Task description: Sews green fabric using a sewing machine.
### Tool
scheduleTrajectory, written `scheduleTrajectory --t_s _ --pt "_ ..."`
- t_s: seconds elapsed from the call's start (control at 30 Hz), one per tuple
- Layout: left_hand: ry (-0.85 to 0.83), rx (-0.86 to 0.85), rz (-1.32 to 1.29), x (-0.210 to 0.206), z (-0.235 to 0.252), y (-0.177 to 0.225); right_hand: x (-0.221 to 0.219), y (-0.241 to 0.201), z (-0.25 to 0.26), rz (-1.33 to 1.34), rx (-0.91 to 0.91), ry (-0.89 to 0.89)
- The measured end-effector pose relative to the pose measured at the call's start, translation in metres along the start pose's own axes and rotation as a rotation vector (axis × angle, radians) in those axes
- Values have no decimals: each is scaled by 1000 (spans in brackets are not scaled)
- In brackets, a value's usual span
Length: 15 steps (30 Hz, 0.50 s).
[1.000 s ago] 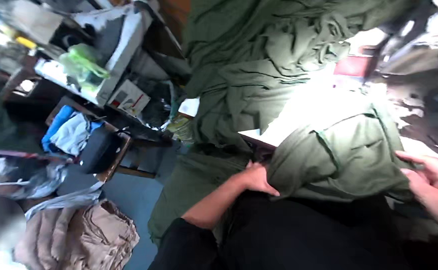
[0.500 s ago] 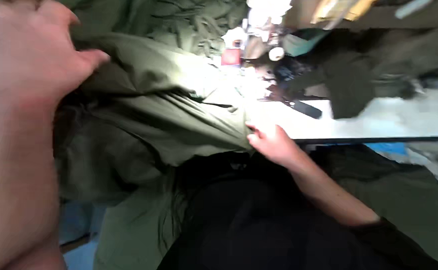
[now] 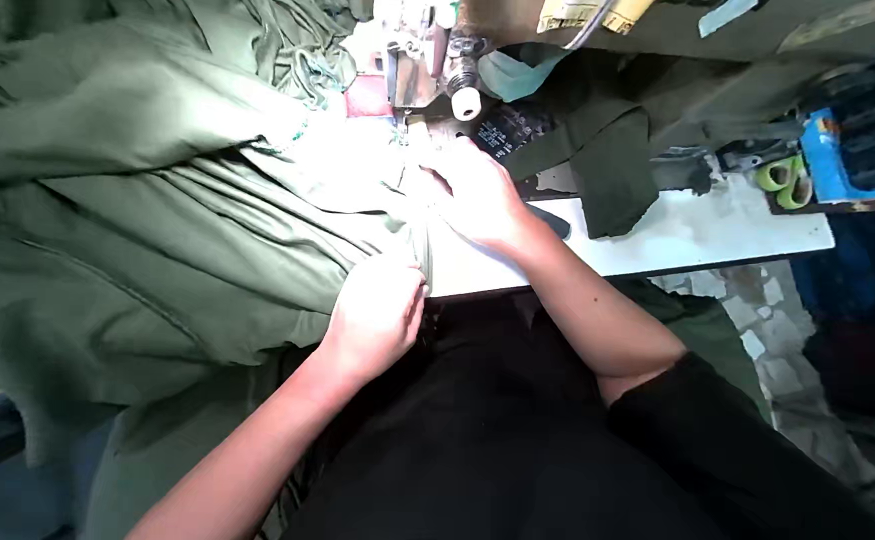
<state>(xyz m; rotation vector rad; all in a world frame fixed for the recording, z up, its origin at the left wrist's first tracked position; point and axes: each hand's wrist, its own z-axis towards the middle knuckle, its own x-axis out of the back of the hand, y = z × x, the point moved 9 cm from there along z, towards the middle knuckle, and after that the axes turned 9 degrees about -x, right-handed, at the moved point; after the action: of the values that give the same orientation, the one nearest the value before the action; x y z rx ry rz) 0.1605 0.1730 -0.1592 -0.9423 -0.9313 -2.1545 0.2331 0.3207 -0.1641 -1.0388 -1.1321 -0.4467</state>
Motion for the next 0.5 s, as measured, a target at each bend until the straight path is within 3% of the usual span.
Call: scheduleTrajectory --t_s 0.2,0.5 --pt "95 50 -68 32 15 1 20 -41 -67 211 409 223" --pt "-38 5 -160 28 31 -15 7 -32 -70 86 388 207"
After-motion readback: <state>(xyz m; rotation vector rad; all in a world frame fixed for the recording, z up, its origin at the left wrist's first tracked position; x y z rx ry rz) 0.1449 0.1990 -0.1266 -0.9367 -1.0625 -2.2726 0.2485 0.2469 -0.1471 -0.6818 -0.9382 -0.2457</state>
